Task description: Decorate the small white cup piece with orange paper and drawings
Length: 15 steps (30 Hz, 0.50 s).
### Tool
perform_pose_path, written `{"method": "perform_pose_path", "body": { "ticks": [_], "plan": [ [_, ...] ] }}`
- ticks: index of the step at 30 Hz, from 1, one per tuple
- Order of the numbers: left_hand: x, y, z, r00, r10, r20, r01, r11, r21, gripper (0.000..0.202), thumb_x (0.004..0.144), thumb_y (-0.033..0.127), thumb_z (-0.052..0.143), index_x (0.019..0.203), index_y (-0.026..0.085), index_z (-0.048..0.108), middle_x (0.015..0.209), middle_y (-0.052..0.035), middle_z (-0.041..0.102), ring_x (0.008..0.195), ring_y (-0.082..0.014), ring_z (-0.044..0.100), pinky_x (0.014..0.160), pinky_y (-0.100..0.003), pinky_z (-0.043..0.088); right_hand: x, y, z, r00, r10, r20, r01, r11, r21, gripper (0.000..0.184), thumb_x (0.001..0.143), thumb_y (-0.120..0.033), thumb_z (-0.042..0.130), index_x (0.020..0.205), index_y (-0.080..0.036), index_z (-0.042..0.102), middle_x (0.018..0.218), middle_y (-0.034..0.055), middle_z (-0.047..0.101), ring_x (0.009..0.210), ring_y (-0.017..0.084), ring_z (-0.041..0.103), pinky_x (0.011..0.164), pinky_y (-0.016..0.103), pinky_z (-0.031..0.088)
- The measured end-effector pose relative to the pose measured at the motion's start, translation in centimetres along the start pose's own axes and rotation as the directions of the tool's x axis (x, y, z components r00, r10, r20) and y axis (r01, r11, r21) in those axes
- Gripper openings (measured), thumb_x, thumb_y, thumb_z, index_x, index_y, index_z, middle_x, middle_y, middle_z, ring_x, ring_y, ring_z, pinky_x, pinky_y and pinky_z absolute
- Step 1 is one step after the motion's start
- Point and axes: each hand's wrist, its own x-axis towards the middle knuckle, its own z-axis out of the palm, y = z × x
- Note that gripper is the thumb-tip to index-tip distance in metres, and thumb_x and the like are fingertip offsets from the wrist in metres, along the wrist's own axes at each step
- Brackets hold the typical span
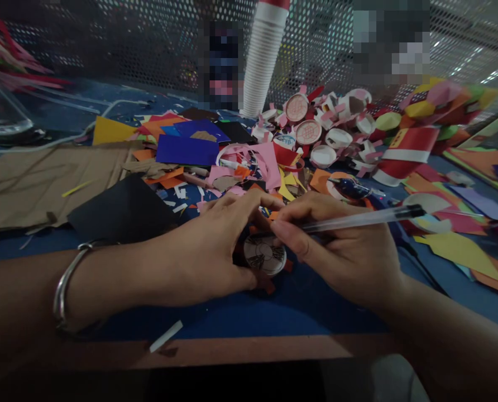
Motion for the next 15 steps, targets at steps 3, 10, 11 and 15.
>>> {"method": "perform_pose_path", "body": {
  "ticks": [3, 10, 11, 15],
  "plan": [
    [-0.06, -0.02, 0.1, 1.0, -0.003, -0.003, 0.003, 1.0, 0.002, 0.066, 0.067, 0.024, 0.087, 0.127, 0.028, 0.058, 0.127, -0.0072, 0.064, 0.128, -0.035, 0.057, 0.099, -0.049, 0.054, -0.09, -0.03, -0.11, 1.0, -0.001, 0.021, 0.001, 1.0, 0.011, 0.011, 0.096, -0.017, 0.068, 0.086, -0.021, 0.065, 0.077, -0.0014, 0.069, 0.066, 0.011, 0.063, 0.062, 0.024, 0.051],
    [-0.03, -0.31, 0.19, 1.0, 0.015, -0.001, -0.015, 0.998, 0.054, 0.064, 0.07, 0.027, 0.086, 0.128, 0.029, 0.058, 0.123, -0.0066, 0.065, 0.125, -0.0339, 0.058, 0.097, -0.048, 0.054, -0.27, 0.14, -0.11, 0.999, 0.009, 0.041, -0.01, 1.0, 0.027, 0.01, 0.097, -0.019, 0.067, 0.088, -0.022, 0.065, 0.08, -0.0012, 0.07, 0.066, 0.011, 0.061, 0.062, 0.024, 0.05],
    [-0.03, -0.34, 0.17, 1.0, 0.008, 0.006, -0.008, 0.998, 0.059, 0.064, 0.07, 0.028, 0.086, 0.128, 0.028, 0.058, 0.123, -0.0072, 0.065, 0.123, -0.034, 0.058, 0.097, -0.049, 0.055, -0.29, 0.18, -0.1, 0.999, 0.006, 0.044, -0.008, 0.999, 0.031, 0.009, 0.098, -0.019, 0.067, 0.089, -0.022, 0.065, 0.082, -0.0011, 0.07, 0.068, 0.011, 0.062, 0.063, 0.024, 0.05],
    [-0.05, -0.4, 0.2, 1.0, -0.003, 0.011, 0.003, 1.0, 0.025, 0.064, 0.07, 0.026, 0.087, 0.127, 0.027, 0.059, 0.126, -0.0077, 0.064, 0.125, -0.0335, 0.058, 0.098, -0.048, 0.055, -0.27, 0.23, -0.1, 0.999, -0.003, 0.047, 0.002, 1.0, 0.025, 0.01, 0.098, -0.019, 0.066, 0.088, -0.021, 0.065, 0.079, -0.0009, 0.069, 0.068, 0.01, 0.062, 0.063, 0.023, 0.05]
  ]
}}
